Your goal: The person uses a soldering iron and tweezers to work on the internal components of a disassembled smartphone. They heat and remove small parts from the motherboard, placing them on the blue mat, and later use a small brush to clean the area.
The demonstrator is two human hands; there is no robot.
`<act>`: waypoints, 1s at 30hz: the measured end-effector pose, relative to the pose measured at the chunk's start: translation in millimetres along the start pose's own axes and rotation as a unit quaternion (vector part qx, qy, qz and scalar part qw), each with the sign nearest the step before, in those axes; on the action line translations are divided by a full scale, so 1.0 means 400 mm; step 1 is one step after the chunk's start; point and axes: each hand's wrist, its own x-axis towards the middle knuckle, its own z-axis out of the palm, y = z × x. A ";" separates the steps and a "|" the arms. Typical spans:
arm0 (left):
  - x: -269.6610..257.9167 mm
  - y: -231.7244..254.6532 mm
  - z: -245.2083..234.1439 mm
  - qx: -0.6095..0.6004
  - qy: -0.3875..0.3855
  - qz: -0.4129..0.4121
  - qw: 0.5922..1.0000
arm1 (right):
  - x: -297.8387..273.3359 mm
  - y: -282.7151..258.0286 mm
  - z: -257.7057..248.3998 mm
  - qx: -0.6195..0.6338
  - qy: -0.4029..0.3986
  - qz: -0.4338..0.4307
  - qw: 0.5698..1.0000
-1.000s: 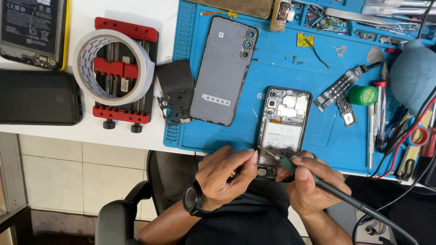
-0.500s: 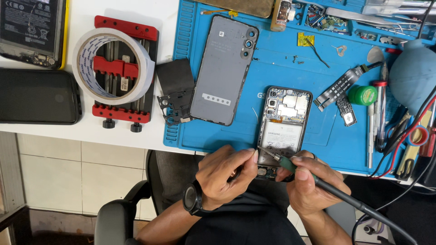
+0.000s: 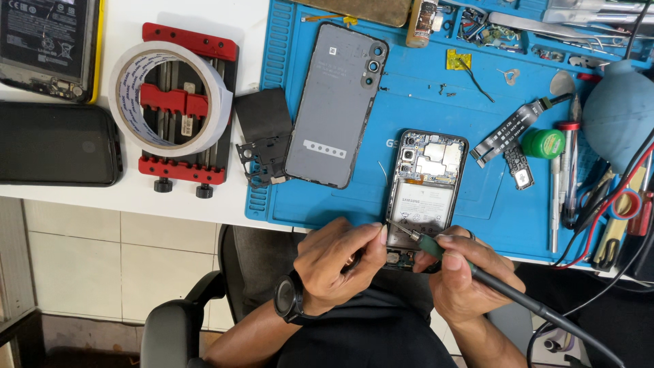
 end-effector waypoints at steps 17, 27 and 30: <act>-0.010 -0.003 0.003 0.003 0.004 -0.004 1.000 | -0.002 0.007 -0.004 -0.009 0.014 -0.007 1.000; -0.003 -0.001 0.004 0.006 0.007 -0.001 1.000 | 0.003 0.004 0.002 -0.003 0.002 -0.005 1.000; -0.010 -0.003 0.006 0.006 0.009 -0.001 1.000 | -0.002 0.008 -0.005 -0.008 0.000 -0.002 1.000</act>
